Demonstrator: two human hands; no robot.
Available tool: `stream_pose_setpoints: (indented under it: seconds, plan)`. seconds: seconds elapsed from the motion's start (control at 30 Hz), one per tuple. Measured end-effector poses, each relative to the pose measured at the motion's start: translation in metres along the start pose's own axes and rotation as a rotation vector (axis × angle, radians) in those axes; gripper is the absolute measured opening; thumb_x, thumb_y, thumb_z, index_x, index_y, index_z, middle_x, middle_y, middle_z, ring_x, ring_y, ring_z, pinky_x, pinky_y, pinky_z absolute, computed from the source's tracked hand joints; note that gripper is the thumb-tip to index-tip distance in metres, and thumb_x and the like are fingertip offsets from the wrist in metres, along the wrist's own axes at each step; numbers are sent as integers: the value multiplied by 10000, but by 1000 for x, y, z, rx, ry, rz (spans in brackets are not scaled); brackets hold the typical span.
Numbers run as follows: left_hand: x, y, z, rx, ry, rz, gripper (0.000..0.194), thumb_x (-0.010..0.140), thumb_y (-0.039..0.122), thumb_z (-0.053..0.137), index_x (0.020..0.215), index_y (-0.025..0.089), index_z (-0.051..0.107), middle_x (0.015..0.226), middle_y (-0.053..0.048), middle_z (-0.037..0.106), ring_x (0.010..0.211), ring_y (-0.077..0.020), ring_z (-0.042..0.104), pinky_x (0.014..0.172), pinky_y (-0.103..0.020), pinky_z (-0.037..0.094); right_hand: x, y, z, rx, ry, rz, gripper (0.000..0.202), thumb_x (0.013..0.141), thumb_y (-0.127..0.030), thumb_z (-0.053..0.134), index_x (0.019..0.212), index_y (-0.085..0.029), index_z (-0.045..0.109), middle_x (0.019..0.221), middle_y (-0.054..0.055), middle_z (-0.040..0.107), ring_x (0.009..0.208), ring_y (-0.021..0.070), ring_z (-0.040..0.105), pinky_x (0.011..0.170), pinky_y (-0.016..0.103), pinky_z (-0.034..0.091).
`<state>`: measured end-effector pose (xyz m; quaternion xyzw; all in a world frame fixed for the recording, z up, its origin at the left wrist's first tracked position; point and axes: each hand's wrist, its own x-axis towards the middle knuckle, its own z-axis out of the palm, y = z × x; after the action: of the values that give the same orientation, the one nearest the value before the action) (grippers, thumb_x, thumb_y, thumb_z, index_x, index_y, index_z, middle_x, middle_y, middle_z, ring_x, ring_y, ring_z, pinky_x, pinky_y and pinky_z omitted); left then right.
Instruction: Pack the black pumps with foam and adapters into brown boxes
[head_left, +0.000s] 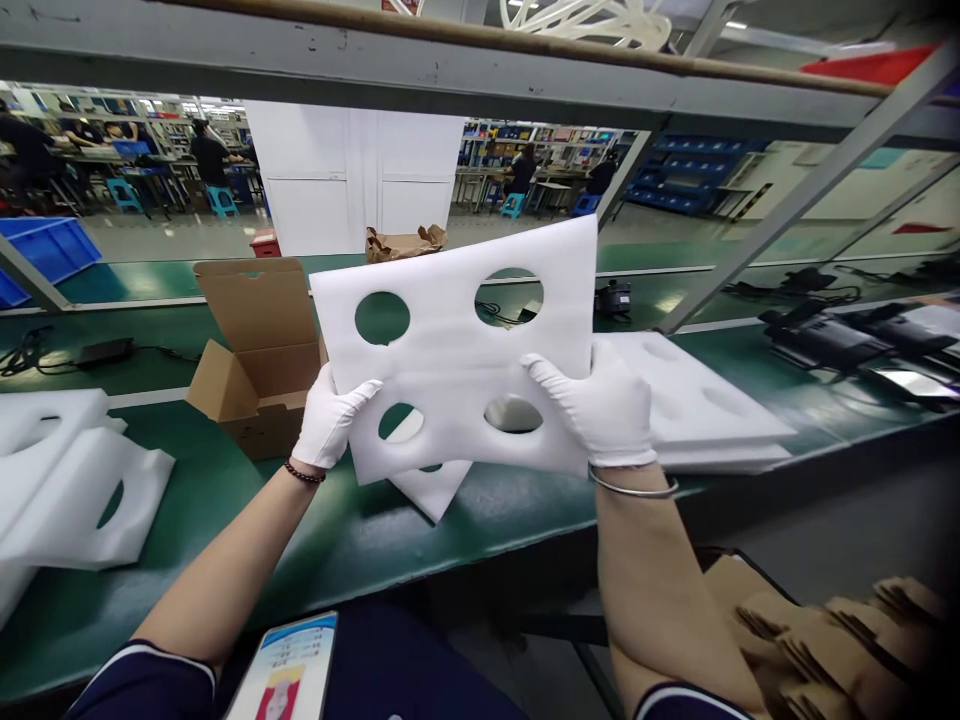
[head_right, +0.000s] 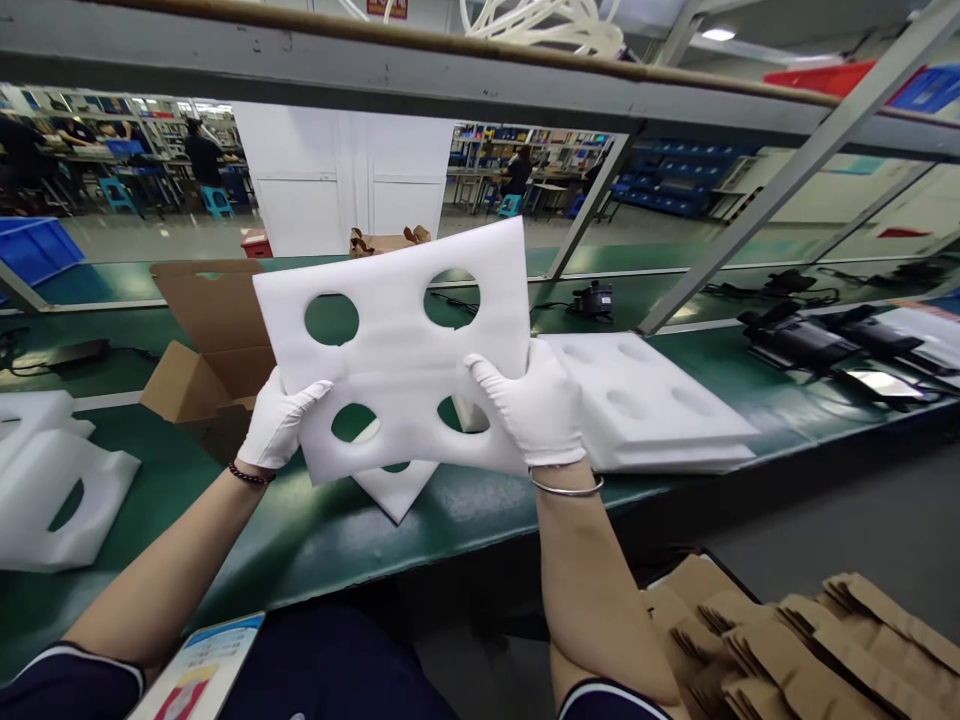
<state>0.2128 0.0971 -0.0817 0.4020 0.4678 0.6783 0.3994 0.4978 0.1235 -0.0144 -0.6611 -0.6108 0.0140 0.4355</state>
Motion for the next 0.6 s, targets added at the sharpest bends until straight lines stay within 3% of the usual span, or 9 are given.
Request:
stream_pose_setpoints:
  seconds: [0.17, 0.33, 0.43, 0.53, 0.6]
  plan:
    - [-6, -3, 13, 39, 57, 58, 556, 655, 361, 868, 1116, 189, 610, 1176, -80, 697, 1075, -269, 659, 932, -388, 543, -20, -19, 6, -119, 101, -49, 520, 713, -694, 669, 869, -210, 561, 792, 92, 622, 757, 292, 614, 665, 386, 479]
    - [-11, -5, 36, -26, 89, 94, 561, 645, 362, 878, 1111, 206, 607, 1173, -68, 702, 1109, -264, 651, 979, -373, 526, -52, -49, 25, -225, 92, -159, 556, 808, -671, 584, 1009, -154, 629, 730, 112, 618, 706, 308, 628, 630, 391, 482]
    - [-17, -7, 46, -232, 1, 122, 565, 711, 502, 812, 1148, 219, 594, 1254, -79, 666, 1195, -261, 613, 1044, -359, 485, -77, -65, 44, -146, 41, -362, 554, 877, -587, 561, 1219, -152, 600, 975, 164, 680, 879, 335, 650, 721, 418, 518]
    - [-30, -10, 50, -459, -172, 82, 741, 724, 748, 652, 1271, 260, 535, 1356, -90, 602, 1293, -273, 546, 1077, -364, 460, -100, -75, 66, -102, 28, -611, 627, 902, -498, 576, 1414, -151, 477, 1353, 206, 563, 1182, 391, 543, 887, 499, 504]
    - [-34, -14, 48, -501, -171, 21, 794, 698, 712, 709, 1325, 284, 480, 1384, -83, 580, 1311, -264, 530, 1080, -360, 455, -110, -75, 78, -96, 19, -681, 605, 916, -406, 571, 1451, -154, 445, 1448, 195, 492, 1283, 399, 465, 950, 536, 476]
